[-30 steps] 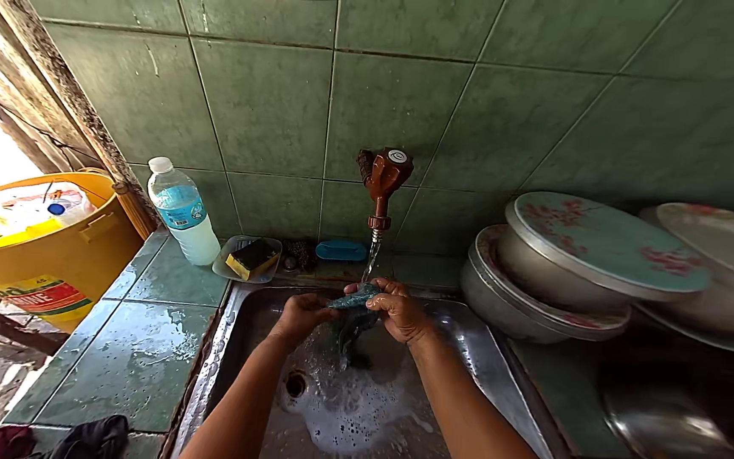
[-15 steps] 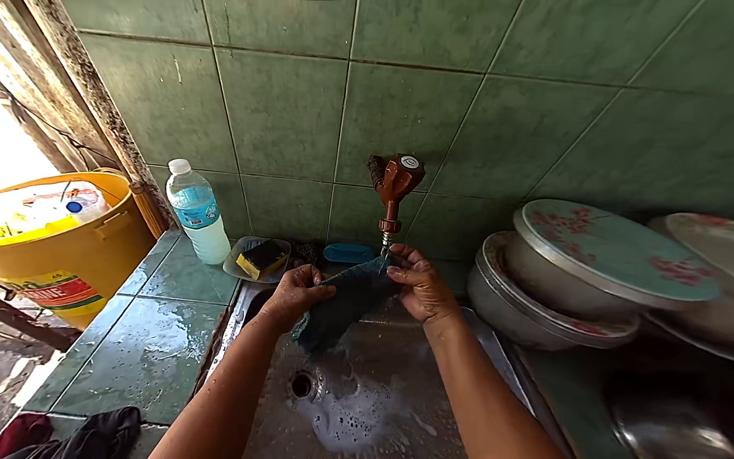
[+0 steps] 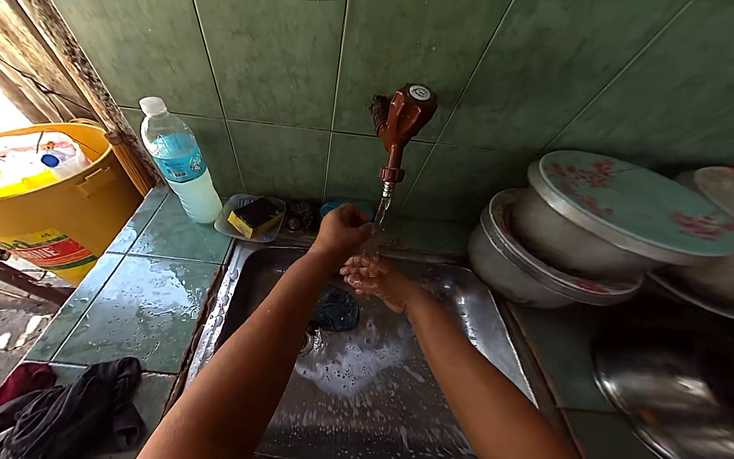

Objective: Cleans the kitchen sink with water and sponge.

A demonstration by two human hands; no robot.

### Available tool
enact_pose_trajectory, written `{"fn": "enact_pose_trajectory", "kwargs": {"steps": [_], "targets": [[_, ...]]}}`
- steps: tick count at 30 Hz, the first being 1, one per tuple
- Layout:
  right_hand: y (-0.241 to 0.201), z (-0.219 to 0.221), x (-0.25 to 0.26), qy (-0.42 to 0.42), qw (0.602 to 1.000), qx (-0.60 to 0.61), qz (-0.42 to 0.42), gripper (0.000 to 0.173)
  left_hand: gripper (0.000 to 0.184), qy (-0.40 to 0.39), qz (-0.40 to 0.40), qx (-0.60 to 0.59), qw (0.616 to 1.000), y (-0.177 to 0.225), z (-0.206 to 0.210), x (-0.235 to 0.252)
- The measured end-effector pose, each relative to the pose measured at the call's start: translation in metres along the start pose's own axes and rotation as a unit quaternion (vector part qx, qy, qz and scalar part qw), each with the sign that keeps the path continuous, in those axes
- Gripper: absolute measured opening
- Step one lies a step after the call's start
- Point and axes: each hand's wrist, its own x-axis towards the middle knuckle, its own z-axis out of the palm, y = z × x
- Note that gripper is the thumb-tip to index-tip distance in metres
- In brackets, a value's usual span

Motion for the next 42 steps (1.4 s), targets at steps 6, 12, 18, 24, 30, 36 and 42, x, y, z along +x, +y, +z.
{"fn": "enact_pose_trajectory", "kwargs": {"steps": [6,12,18,24,30,36,42], "targets": [[0.003,0.035,0.031,0.103,0.983,0.096,0.116,0.011,0.03,-0.066,-0.192,0.3,0.932,-0.115,-0.011,-0.05],[0.029,0.045,0.051,-0.073,0.964,-0.235,0.101,0.037,0.03,-0.118,-0.18,0.371,0.904,-0.152,-0.004,-0.078],[0.044,0.032,0.045,0.023,0.969,-0.243,0.04,0.05,0.027,0.026,-0.102,-0.019,0.994,-0.105,-0.013,-0.058],[0.022,0.013,0.02,0.076,0.992,0.1,-0.031,0.018,0.032,-0.005,-0.081,-0.123,0.989,-0.104,-0.029,-0.048],[0.001,-0.016,0.004,0.123,0.992,0.007,-0.03,0.029,0.034,-0.093,-0.142,-0.04,0.985,-0.118,-0.016,-0.059],[0.019,-0.042,0.01,0.161,0.962,-0.222,-0.001,0.048,0.028,-0.048,-0.113,-0.086,0.989,-0.106,-0.005,-0.053],[0.01,-0.019,0.005,0.181,0.984,-0.004,0.002,0.046,0.046,0.025,-0.09,0.305,0.948,-0.068,-0.025,-0.018]]}}
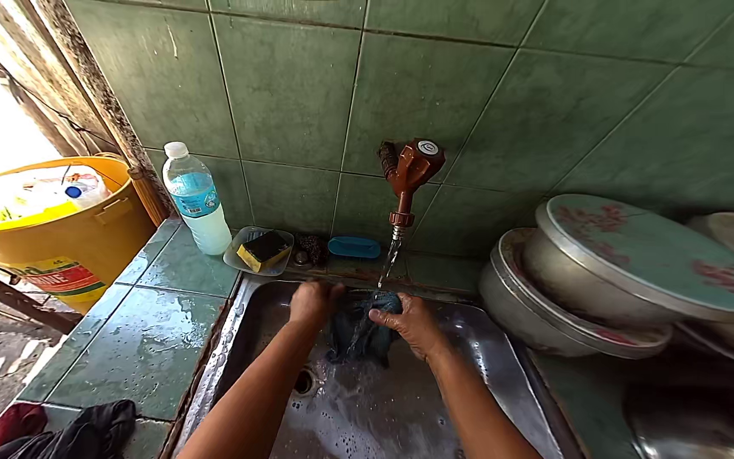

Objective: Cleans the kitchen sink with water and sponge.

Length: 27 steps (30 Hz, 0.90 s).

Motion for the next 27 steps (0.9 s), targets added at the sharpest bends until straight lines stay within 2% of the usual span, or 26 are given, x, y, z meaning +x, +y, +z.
{"fn": "enact_pose_trajectory", "kwargs": {"steps": [2,4,6,10,12,15,18,20,23,25,27], "targets": [[-0.002,0.004,-0.002,-0.021,1.0,0.022,-0.004,0.053,0.041,0.071,-0.018,0.028,0.997,-0.004,-0.013,0.018],[-0.002,0.009,-0.002,-0.041,0.999,0.007,0.002,0.048,0.035,0.054,-0.052,0.114,0.991,-0.007,-0.022,0.038],[0.0,0.015,0.004,-0.065,0.997,-0.037,0.003,0.041,0.039,0.005,-0.095,0.173,0.98,-0.006,-0.024,0.054],[-0.001,0.034,0.022,-0.121,0.982,-0.144,-0.025,0.034,0.046,0.011,-0.11,0.193,0.975,-0.007,-0.022,0.069],[-0.006,0.041,0.028,-0.115,0.977,-0.176,-0.031,0.031,0.043,0.013,-0.121,0.203,0.972,-0.004,-0.019,0.066],[-0.01,0.041,0.032,-0.078,0.988,-0.13,-0.03,0.03,0.042,0.026,-0.108,0.216,0.97,0.005,-0.022,0.046],[-0.017,0.034,0.025,-0.051,0.992,-0.112,0.003,0.04,0.04,0.044,-0.104,0.153,0.982,0.006,-0.024,0.004],[-0.015,0.03,0.023,-0.026,0.994,-0.109,-0.012,0.036,0.04,-0.007,-0.097,0.117,0.988,-0.005,-0.018,-0.026],[-0.012,0.023,0.014,-0.015,0.996,-0.089,-0.019,0.033,0.035,-0.161,-0.109,0.079,0.978,-0.035,0.011,-0.063],[-0.015,0.021,0.008,-0.016,0.997,-0.073,-0.012,0.032,0.034,-0.241,-0.15,-0.005,0.959,-0.062,0.028,-0.072],[-0.02,0.02,0.001,-0.03,0.998,-0.06,-0.002,0.031,0.034,-0.27,-0.226,-0.097,0.931,-0.082,0.034,-0.076]]}}
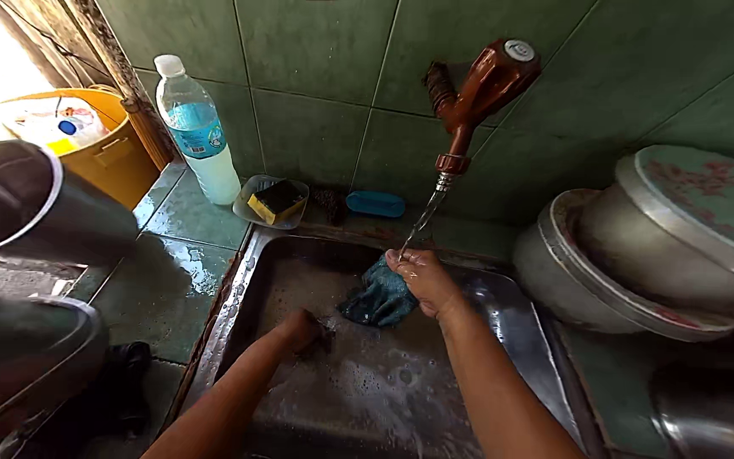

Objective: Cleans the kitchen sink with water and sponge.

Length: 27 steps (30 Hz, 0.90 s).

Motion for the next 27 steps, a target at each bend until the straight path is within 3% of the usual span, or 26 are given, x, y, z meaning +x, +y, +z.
{"fn": "enact_pose_trajectory", "kwargs": {"steps": [1,4,6,8,10,12,14,15,18,21,25,27], "targets": [[-0.001,0.0,-0.002,-0.009,1.0,0.001,0.001,0.031,0.033,0.015,-0.019,-0.018,1.0,-0.007,-0.001,0.0],[-0.002,0.002,-0.007,-0.03,1.0,-0.002,-0.007,0.031,0.027,0.119,-0.052,0.139,0.982,-0.014,-0.009,-0.006],[-0.001,0.004,-0.009,-0.032,0.999,-0.002,-0.016,0.03,0.024,0.164,-0.063,0.183,0.967,-0.016,-0.008,-0.012],[0.0,0.005,-0.009,-0.037,0.999,-0.007,-0.017,0.028,0.028,0.221,-0.02,0.16,0.962,-0.013,-0.002,-0.017],[-0.001,0.005,-0.008,-0.074,0.996,-0.031,-0.034,0.02,0.05,0.265,0.11,0.063,0.956,-0.003,0.007,-0.016],[-0.001,0.006,-0.006,-0.121,0.989,-0.048,-0.075,0.01,0.069,0.23,0.277,-0.096,0.928,0.018,0.017,-0.005],[-0.006,0.002,-0.005,-0.136,0.982,-0.068,-0.114,0.012,0.062,0.16,0.375,-0.206,0.89,0.053,0.02,-0.004],[-0.01,-0.003,-0.005,-0.122,0.979,-0.093,-0.134,0.016,0.049,0.145,0.396,-0.234,0.876,0.07,0.02,-0.005],[-0.023,-0.03,-0.008,-0.031,0.962,-0.184,-0.199,0.028,0.023,0.115,0.418,-0.218,0.874,0.101,0.016,-0.001],[-0.03,-0.06,-0.015,0.019,0.947,-0.22,-0.235,0.034,0.016,0.069,0.405,-0.198,0.89,0.111,0.01,0.004],[-0.012,-0.09,-0.025,-0.021,0.954,-0.187,-0.232,0.013,0.009,-0.015,0.385,-0.253,0.887,0.102,0.005,-0.001],[0.007,-0.099,-0.029,-0.093,0.956,-0.212,-0.179,0.018,0.01,-0.051,0.37,-0.282,0.884,0.093,0.003,-0.011]]}}
